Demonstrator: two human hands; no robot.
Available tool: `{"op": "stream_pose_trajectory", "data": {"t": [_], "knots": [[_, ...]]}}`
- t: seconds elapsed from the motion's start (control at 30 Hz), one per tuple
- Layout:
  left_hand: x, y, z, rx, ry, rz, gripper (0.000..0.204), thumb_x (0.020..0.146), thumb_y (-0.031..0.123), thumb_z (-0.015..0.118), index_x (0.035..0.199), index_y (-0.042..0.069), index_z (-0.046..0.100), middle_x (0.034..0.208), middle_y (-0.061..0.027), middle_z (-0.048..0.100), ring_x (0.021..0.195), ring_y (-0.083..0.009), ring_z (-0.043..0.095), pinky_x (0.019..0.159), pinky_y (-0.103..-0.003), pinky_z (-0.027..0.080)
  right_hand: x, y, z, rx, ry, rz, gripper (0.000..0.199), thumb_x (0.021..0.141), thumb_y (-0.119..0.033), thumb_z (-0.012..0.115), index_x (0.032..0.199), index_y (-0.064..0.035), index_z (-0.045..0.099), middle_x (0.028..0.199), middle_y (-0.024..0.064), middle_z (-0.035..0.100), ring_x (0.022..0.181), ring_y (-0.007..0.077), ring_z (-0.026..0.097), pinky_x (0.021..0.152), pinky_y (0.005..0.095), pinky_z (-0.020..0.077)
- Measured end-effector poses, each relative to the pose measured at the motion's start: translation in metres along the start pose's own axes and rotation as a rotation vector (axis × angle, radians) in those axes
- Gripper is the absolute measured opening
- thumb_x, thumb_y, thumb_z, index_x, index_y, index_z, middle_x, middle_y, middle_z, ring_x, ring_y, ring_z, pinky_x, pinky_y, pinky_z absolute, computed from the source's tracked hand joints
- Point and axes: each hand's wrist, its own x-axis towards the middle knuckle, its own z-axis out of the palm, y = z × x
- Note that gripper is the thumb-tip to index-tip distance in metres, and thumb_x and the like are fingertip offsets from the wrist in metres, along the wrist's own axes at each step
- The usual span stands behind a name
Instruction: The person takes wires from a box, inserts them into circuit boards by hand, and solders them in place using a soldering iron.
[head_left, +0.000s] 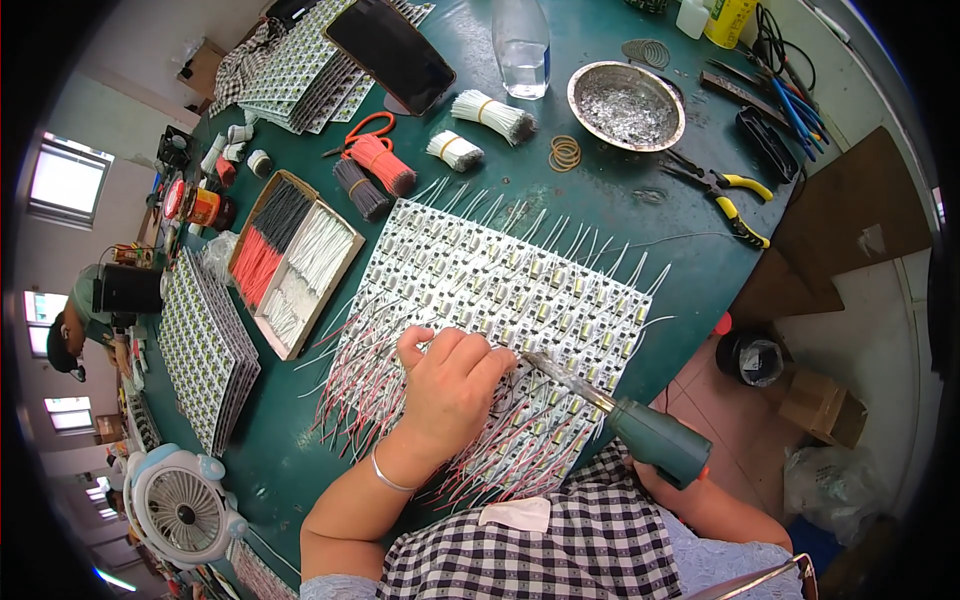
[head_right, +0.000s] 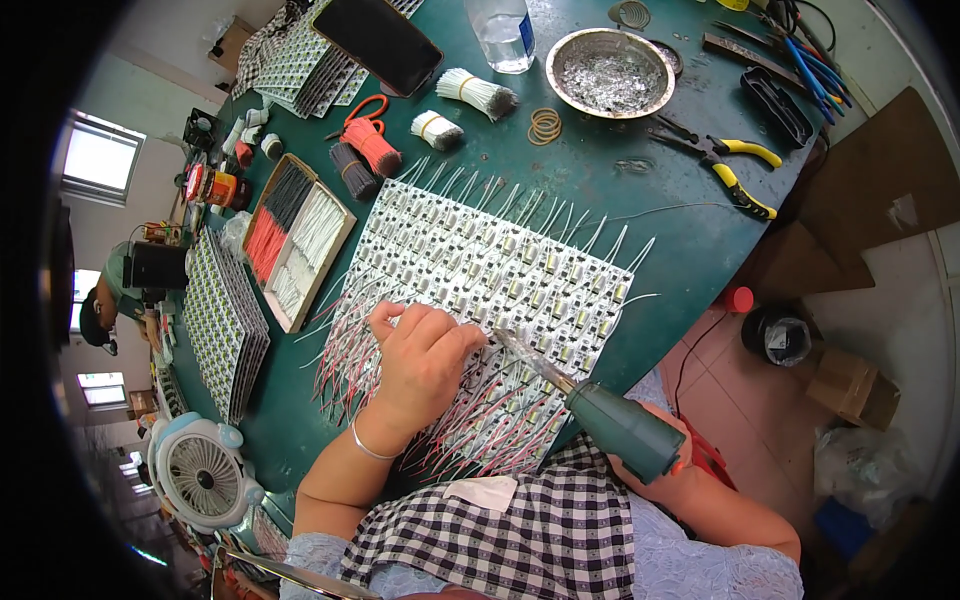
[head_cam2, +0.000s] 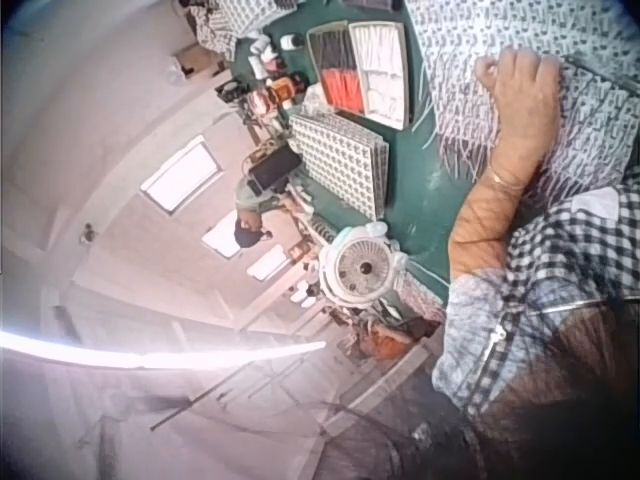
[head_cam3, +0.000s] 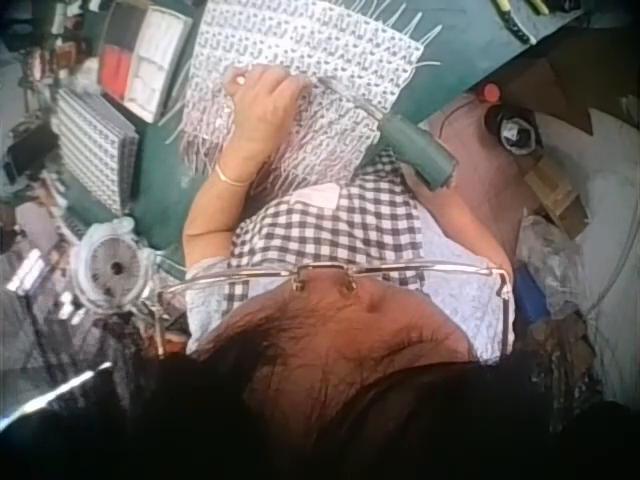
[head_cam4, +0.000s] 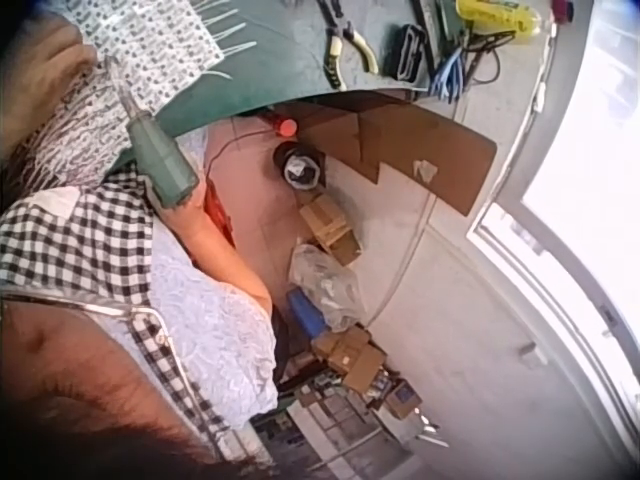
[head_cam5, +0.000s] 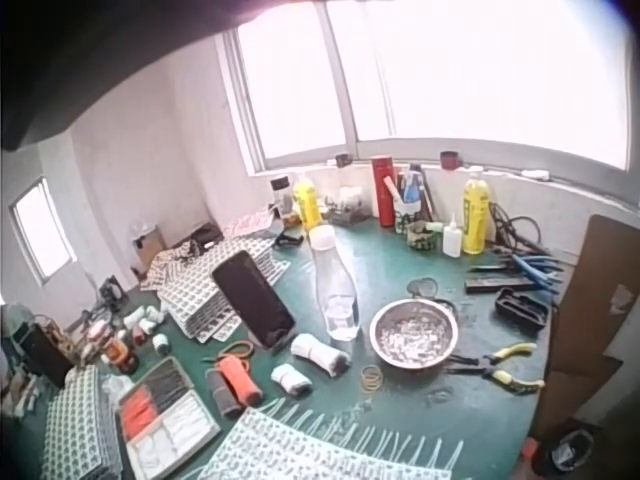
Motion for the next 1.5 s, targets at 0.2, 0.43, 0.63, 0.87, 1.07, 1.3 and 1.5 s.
{"op": "stream_pose_trajectory", "data": {"t": [0.2, 0.43, 0.63, 0.87, 1.07, 1.3, 1.5], "knots": [[0.0, -0.001, -0.003, -0.057, 0.034, 0.005, 0.015, 0.071, 0.008, 0.058, 0.081, 0.019, 0.062, 0.075, 0.005, 0.052, 0.078, -0.0134, 0.052, 0.084, -0.038, 0.028, 0.001, -0.006, -0.003, -0.049, -0.05, -0.064, 0.031, 0.07, 0.0, 0.065, 0.101, 0.0, 0.062, 0.091, 0.0103, 0.064, 0.082, 0.0239, 0.063, 0.071, 0.0286, 0.0506], [0.001, 0.008, -0.035, -0.034, 0.131, 0.027, 0.015, 0.069, 0.007, 0.061, 0.08, 0.017, 0.065, 0.075, 0.0057, 0.057, 0.078, -0.0131, 0.055, 0.083, -0.036, 0.029, -0.003, -0.005, -0.016, -0.14, 0.042, -0.138, 0.026, 0.075, -0.004, 0.063, 0.101, -0.0012, 0.062, 0.092, 0.0113, 0.064, 0.082, 0.0275, 0.062, 0.072, 0.0314, 0.0503], [-0.001, -0.004, -0.01, -0.077, 0.079, 0.026, 0.015, 0.069, 0.009, 0.062, 0.082, 0.016, 0.064, 0.08, 0.0041, 0.058, 0.082, -0.0143, 0.055, 0.082, -0.035, 0.031, -0.002, -0.008, -0.01, -0.008, 0.034, -0.082, 0.028, 0.075, -0.002, 0.062, 0.104, -0.0013, 0.062, 0.093, 0.0111, 0.064, 0.086, 0.028, 0.063, 0.075, 0.0323, 0.0506], [0.001, -0.011, -0.004, -0.095, -0.012, 0.101, 0.016, 0.07, 0.009, 0.06, 0.085, 0.015, 0.062, 0.085, 0.0018, 0.058, 0.085, -0.0151, 0.054, 0.081, -0.034, 0.034, -0.001, -0.004, -0.004, 0.026, 0.041, -0.063, 0.03, 0.071, 0.004, 0.064, 0.1, -0.0005, 0.063, 0.094, 0.0116, 0.064, 0.085, 0.027, 0.063, 0.072, 0.0316, 0.0512], [0.0, -0.012, -0.004, -0.151, -0.033, 0.152, 0.014, 0.072, 0.011, 0.059, 0.085, 0.013, 0.062, 0.083, 0.0011, 0.055, 0.08, -0.0171, 0.053, 0.078, -0.033, 0.038, -0.003, -0.001, -0.001, -0.002, 0.047, -0.051, 0.03, 0.069, 0.003, 0.065, 0.099, 0.0008, 0.063, 0.093, 0.0128, 0.064, 0.082, 0.0268, 0.064, 0.071, 0.0312, 0.0516], [-0.005, -0.011, 0.0, -0.241, -0.013, 0.096, 0.02, 0.07, 0.007, 0.059, 0.09, 0.01, 0.063, 0.082, -0.0025, 0.056, 0.078, -0.0201, 0.054, 0.073, -0.034, 0.041, 0.001, -0.01, -0.005, 0.036, 0.025, -0.028, 0.031, 0.07, 0.003, 0.064, 0.101, 0.001, 0.062, 0.094, 0.0134, 0.064, 0.083, 0.0268, 0.065, 0.072, 0.0316, 0.0516], [-0.006, -0.013, -0.001, -0.368, 0.14, -0.122, 0.022, 0.075, -0.002, 0.059, 0.096, 0.006, 0.059, 0.082, -0.0082, 0.055, 0.074, -0.0274, 0.055, 0.064, -0.036, 0.046, -0.004, -0.001, -0.003, 0.07, 0.081, -0.028, 0.027, 0.073, 0.001, 0.064, 0.1, 0.0001, 0.062, 0.094, 0.0127, 0.064, 0.081, 0.027, 0.064, 0.071, 0.0321, 0.0513]]}}
